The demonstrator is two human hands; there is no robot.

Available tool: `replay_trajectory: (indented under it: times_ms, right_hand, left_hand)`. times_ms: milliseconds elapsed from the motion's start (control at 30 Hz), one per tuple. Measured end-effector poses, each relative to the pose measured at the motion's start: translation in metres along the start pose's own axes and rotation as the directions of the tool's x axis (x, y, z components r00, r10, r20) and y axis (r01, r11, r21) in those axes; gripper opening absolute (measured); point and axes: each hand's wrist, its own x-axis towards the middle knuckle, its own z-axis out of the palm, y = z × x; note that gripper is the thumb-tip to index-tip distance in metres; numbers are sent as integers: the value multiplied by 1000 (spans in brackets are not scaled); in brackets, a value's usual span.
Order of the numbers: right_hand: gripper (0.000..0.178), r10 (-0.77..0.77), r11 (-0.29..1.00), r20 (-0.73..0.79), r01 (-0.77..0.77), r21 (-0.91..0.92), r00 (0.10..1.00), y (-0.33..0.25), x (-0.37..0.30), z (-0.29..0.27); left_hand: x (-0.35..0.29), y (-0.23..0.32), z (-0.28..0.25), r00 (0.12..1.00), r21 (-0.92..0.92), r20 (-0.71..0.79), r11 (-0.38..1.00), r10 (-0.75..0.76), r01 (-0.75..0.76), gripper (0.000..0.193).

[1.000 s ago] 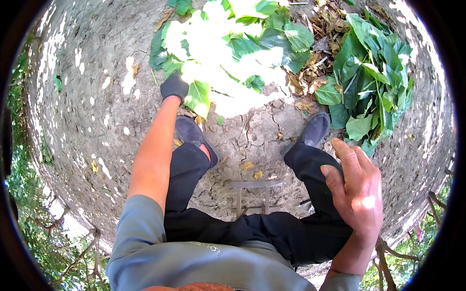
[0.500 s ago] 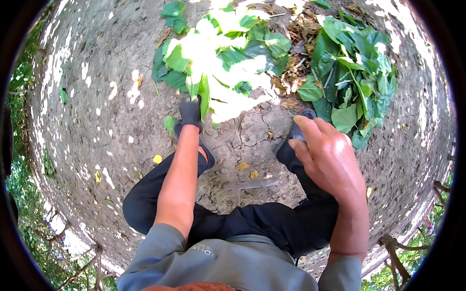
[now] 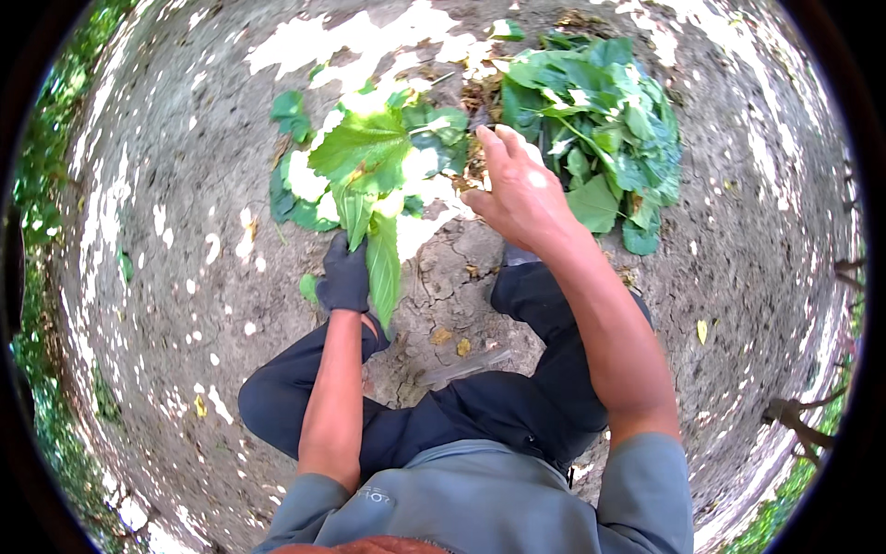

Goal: The person sits on the ground and sorts through a pile of green leaves. They pick up leaves one by one, inspect them, and place them back onto the pile or the ground.

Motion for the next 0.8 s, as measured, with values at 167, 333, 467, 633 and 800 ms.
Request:
replay_trajectory:
  times_ms: [167, 333, 467, 633, 800]
  right_hand:
    - [68, -3, 997, 30, 1, 75, 1000, 20, 4, -10]
    - [24, -21, 989, 63, 11, 145, 998, 39, 5, -1]
    - [25, 144, 783, 137, -197, 590, 980, 47, 9, -22]
    - [18, 608, 75, 194, -299, 951, 770, 109, 18, -43]
    - [39, 769, -227, 162, 26, 974, 619, 169, 14, -47]
  left_hand:
    - [-22, 31, -13, 965, 18, 153, 976, 212, -217, 21]
    - [-26, 48, -19, 947, 46, 177, 959, 267, -279, 17]
    - [-15, 42, -31, 989, -67, 115, 994, 90, -83, 11]
    - [-15, 55, -33, 981, -101, 175, 993, 84, -67, 14]
    - [-18, 73, -25, 975, -104, 199, 991, 100, -80, 12]
